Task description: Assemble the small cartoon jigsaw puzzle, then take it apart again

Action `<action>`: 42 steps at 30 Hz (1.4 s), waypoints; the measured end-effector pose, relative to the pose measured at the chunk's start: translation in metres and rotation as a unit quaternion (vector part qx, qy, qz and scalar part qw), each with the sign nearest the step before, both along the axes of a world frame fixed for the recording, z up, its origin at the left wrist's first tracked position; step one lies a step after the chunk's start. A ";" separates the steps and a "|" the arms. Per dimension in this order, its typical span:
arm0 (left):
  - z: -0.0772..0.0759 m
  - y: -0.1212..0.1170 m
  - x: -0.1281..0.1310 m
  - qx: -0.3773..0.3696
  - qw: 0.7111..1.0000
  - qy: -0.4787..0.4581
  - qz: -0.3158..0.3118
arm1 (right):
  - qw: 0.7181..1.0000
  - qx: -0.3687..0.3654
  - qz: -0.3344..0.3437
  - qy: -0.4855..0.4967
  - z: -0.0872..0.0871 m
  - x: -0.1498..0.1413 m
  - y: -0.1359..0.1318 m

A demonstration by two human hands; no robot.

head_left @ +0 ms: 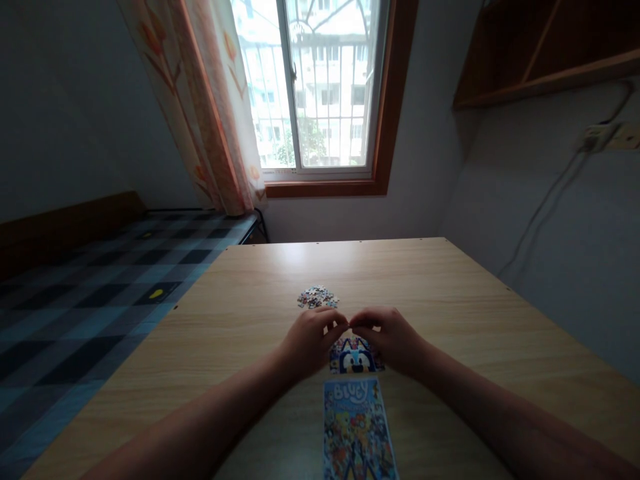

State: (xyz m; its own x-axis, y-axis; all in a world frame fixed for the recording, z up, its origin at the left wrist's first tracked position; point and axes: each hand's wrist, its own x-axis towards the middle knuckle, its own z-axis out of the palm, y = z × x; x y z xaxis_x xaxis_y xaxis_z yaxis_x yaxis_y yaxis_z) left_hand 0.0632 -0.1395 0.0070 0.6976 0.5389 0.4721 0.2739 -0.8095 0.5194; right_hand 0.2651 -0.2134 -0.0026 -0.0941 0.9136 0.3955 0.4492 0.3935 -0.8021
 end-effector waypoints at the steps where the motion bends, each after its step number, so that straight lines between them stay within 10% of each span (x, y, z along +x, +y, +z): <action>1: -0.001 0.005 -0.001 0.008 1.000 -0.008 0.017 | 1.000 0.014 -0.006 -0.004 -0.001 0.002 0.001; 7: -0.009 0.056 -0.023 0.072 0.978 -0.034 0.194 | 0.997 0.029 -0.069 0.004 -0.012 0.014 0.013; 16: -0.024 0.086 -0.033 0.117 0.949 -0.002 0.291 | 0.995 0.028 -0.094 0.036 -0.017 0.014 0.014; 29: 0.000 0.006 -0.002 0.288 0.957 0.026 -0.001 | 0.994 -0.021 -0.034 0.101 -0.012 0.002 0.006; 38: 0.007 0.003 -0.006 0.318 0.945 0.073 -0.029 | 0.960 -0.111 0.065 0.250 -0.023 -0.003 0.010; 42: 0.005 0.012 -0.009 0.308 0.949 0.069 -0.005 | 0.985 -0.072 0.001 0.160 -0.021 0.000 0.010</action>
